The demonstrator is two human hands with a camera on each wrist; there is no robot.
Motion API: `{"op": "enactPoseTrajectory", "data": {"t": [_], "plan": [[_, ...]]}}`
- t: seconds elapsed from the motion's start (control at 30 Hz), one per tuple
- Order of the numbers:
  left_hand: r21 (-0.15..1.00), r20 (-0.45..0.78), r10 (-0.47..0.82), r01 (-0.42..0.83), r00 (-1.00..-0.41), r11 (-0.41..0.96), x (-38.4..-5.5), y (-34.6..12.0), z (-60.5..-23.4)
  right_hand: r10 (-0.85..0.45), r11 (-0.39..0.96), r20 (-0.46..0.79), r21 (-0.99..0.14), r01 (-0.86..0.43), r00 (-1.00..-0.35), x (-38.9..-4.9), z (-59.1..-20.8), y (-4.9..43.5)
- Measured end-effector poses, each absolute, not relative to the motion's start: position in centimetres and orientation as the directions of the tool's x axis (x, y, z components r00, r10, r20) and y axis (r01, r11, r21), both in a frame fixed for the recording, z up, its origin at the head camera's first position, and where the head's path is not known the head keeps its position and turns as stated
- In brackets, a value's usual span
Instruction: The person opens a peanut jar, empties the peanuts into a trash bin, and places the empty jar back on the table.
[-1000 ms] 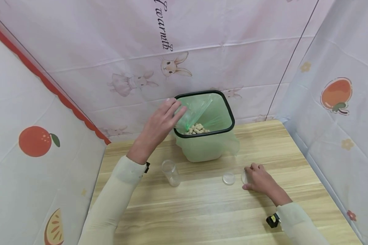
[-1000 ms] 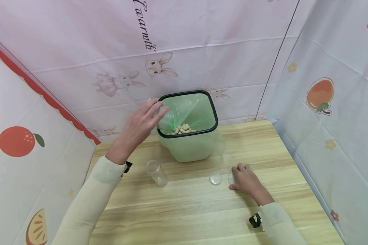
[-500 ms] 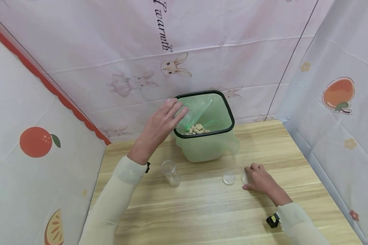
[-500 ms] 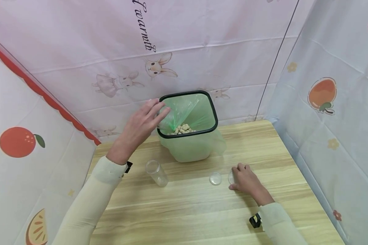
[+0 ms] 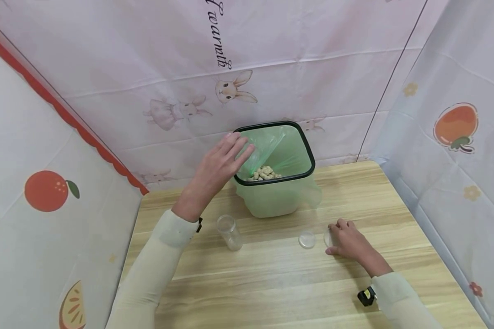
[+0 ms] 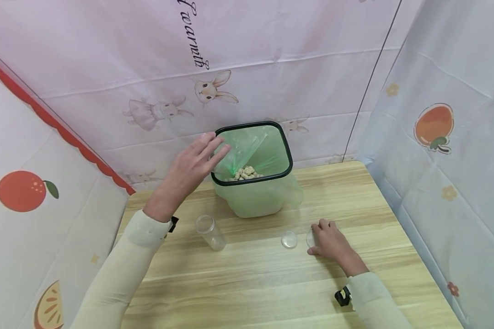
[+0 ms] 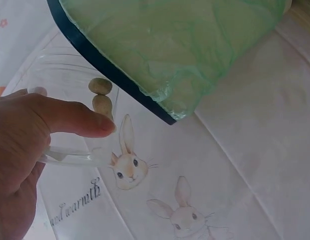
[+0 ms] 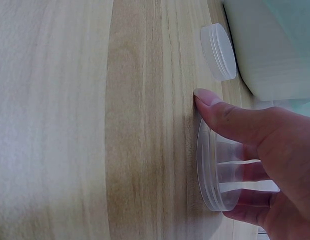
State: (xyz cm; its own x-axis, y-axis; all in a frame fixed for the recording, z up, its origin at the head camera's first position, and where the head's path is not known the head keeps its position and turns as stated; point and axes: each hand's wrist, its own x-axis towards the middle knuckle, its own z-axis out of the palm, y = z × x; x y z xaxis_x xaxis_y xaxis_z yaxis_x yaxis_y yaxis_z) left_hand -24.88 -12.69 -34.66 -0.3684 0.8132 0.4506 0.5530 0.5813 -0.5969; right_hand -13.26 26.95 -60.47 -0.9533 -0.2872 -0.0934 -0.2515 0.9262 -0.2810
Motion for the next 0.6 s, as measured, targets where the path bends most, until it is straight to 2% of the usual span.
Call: {"op": "enactPoseTrajectory", "data": {"t": [0.17,0.43,0.6], "plan": [[-0.644,0.446,0.832,0.527,-0.331,0.555,-24.82,-12.28,-34.57,-0.287,0.925,-0.08,-0.284,-0.254,-0.955,-13.18,-60.33,26.96],[-0.658,0.376,0.845,0.533,-0.379,0.532,-24.68,-12.52,-34.73,-0.291,0.923,-0.084,-0.286,-0.257,-0.953,-13.2,-60.38,27.01],[-0.614,0.416,0.823,0.548,-0.387,0.568,-24.87,-13.03,-34.92,-0.293,0.922,-0.077,-0.286,-0.26,-0.953,-13.2,-60.4,27.08]]}}
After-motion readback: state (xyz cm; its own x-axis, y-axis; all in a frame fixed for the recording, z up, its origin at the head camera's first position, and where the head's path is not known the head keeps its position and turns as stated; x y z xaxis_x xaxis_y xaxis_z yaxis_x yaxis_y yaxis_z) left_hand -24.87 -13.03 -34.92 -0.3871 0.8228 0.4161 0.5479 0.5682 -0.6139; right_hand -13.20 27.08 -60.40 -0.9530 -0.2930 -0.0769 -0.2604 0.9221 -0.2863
